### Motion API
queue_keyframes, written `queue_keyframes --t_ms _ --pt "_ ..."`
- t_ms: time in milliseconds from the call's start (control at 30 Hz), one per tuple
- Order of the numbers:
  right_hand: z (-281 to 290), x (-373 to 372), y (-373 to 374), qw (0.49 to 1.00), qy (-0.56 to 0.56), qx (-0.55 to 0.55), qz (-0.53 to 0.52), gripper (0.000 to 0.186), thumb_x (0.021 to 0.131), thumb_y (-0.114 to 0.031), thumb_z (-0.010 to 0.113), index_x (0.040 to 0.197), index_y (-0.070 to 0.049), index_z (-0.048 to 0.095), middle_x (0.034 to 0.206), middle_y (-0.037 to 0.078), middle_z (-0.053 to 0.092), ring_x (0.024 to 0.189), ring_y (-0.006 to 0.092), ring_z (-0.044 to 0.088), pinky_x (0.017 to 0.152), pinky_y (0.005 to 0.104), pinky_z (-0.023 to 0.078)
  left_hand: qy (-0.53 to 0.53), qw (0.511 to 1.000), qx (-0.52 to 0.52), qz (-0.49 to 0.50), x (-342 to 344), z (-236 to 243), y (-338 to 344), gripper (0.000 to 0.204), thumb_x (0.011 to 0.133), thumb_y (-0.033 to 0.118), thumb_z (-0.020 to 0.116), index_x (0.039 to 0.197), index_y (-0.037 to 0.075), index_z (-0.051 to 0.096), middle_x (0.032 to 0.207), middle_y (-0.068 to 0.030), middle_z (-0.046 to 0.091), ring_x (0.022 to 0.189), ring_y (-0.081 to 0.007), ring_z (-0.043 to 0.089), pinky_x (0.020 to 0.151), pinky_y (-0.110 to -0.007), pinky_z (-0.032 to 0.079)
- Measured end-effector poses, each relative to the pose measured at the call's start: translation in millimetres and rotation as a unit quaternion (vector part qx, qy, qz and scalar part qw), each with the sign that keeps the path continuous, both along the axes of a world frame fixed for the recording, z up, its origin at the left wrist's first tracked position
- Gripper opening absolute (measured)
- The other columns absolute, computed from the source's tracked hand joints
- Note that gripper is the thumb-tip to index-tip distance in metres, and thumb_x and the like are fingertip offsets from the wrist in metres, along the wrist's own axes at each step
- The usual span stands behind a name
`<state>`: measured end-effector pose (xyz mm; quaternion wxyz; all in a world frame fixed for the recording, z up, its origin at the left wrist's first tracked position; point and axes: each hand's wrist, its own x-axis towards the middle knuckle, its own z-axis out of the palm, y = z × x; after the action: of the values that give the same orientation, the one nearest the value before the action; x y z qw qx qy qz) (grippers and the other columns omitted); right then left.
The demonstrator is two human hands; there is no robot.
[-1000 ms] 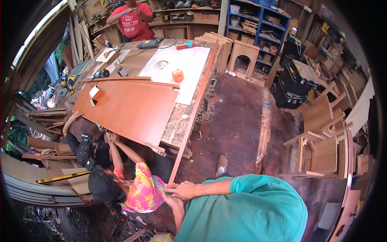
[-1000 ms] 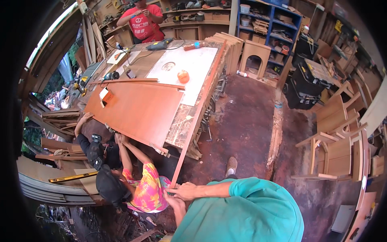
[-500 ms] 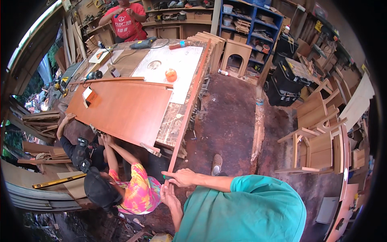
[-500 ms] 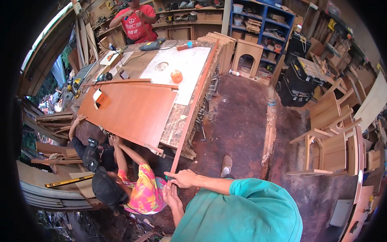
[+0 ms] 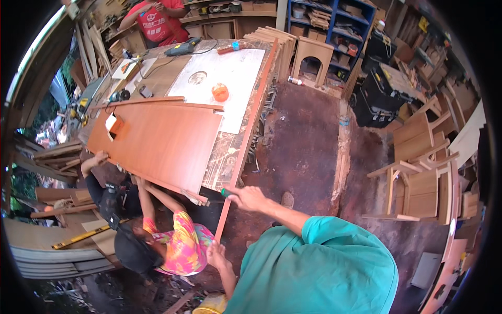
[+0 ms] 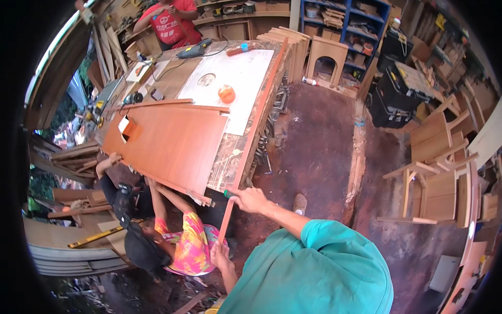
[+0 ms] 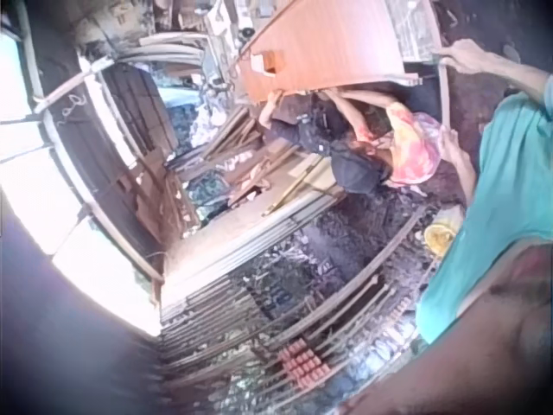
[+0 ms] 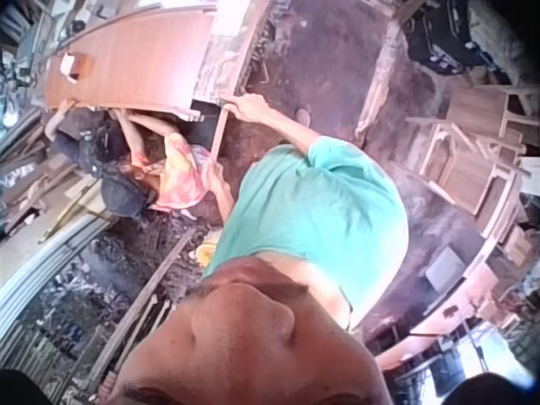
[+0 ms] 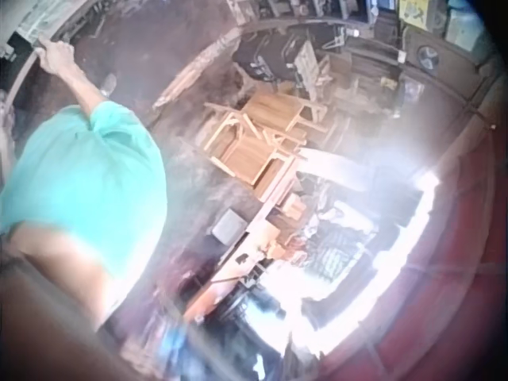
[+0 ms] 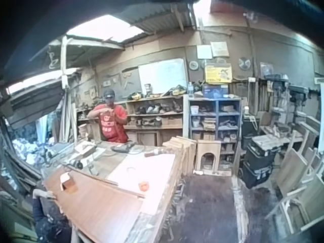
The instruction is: The person applies edge banding onto wooden pieces by pressing and smoothing the strips along the edges using the handle of a screwdriver.
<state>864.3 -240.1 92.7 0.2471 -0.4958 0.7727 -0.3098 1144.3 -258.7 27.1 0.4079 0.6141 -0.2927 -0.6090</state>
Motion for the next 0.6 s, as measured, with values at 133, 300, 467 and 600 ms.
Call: queue_keyframes --t_ms 133,300,467,600 --pt "-8 -62 -14 0.992 0.047 -0.044 -0.107 0.04 0.099 -0.045 0.045 0.132 -0.025 0.057 0.073 0.022 0.066 0.071 0.0428 0.066 0.06 0.0556 0.051 -0.059 0.997 -0.018 -0.041 3 0 -9 0.021 0.089 0.021 0.075 0.094 0.007 0.06 0.081 -0.002 0.064 0.065 -0.0122 0.059 0.062 -0.024 0.05" --pt "-22 -105 -19 0.99 0.087 -0.084 -0.069 0.046 0.099 -0.049 0.043 0.136 -0.025 0.055 0.068 0.02 0.063 0.06 0.038 0.065 0.052 0.0506 0.051 -0.551 0.719 -0.38 -0.186 -26 27 -22 0.019 0.081 0.014 0.076 0.09 0.002 0.066 0.096 -0.0147 0.062 0.092 -0.0305 0.058 0.083 -0.044 0.047" --pt "-27 -110 -19 0.993 0.049 -0.099 -0.032 0.047 0.1 -0.046 0.044 0.144 -0.027 0.047 0.076 0.025 0.063 0.063 0.0415 0.065 0.054 0.0513 0.051 -0.459 0.708 -0.437 -0.311 -127 50 -52 0.025 0.081 0.019 0.074 0.096 0.001 0.064 0.105 -0.0176 0.059 0.1 -0.0367 0.055 0.089 -0.049 0.044" --pt "-25 -117 -21 0.997 0.038 -0.051 0.039 0.051 0.1 -0.036 0.045 0.151 -0.033 0.035 0.086 0.028 0.062 0.069 0.0409 0.067 0.057 0.0503 0.052 -0.429 0.628 -0.537 -0.365 -220 37 -78 0.036 0.085 0.021 0.069 0.114 0.002 0.06 0.107 -0.022 0.06 0.1 -0.0407 0.056 0.089 -0.048 0.045"
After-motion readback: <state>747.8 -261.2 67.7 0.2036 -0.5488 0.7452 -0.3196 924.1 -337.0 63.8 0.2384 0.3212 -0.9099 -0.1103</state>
